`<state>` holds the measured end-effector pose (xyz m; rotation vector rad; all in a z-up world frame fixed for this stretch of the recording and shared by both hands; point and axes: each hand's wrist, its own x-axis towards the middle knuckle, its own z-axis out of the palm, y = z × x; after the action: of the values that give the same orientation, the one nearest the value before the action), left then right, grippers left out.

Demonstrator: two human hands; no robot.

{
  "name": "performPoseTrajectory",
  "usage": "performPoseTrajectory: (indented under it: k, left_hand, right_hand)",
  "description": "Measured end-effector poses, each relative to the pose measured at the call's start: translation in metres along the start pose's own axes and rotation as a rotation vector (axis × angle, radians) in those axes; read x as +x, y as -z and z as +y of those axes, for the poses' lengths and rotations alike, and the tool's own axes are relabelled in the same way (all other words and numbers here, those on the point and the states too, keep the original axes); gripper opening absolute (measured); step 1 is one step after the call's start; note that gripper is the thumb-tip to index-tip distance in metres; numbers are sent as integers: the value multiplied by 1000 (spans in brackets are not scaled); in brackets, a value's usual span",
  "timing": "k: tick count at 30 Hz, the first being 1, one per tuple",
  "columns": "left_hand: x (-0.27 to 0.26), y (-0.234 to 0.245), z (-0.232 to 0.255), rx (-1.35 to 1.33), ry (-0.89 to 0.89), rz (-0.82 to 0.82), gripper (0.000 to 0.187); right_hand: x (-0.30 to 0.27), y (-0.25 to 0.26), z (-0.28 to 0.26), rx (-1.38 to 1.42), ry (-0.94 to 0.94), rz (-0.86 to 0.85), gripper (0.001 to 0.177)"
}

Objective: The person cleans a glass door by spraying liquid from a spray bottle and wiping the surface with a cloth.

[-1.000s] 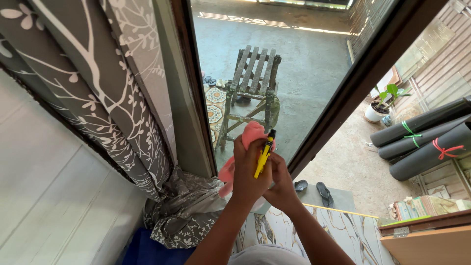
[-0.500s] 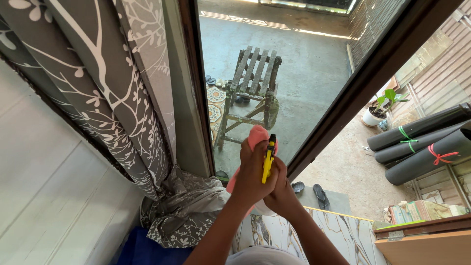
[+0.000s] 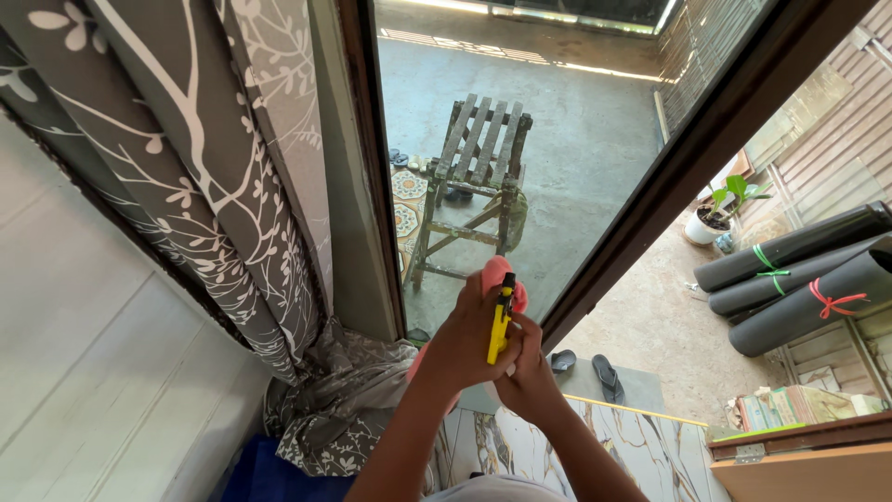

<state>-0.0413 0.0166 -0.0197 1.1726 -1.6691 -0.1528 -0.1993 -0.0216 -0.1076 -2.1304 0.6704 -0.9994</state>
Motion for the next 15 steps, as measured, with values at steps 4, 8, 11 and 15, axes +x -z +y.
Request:
performPoseTrajectory:
  k: [4, 8, 11, 15]
  left_hand:
    - [2, -12, 7, 71, 187, 28, 62]
    - [0, -24, 9, 53, 270, 30, 55]
    - [-1, -21, -4, 33, 31, -29, 58]
    - [-7, -32, -11, 133, 314, -54, 58]
  right_hand:
    - [6, -5, 7, 2, 84, 151, 76]
    - [6, -7, 6, -62, -130, 254, 92]
    - [2, -5, 4, -45, -117, 190, 99]
    - [8, -1, 8, 12, -116, 172, 96]
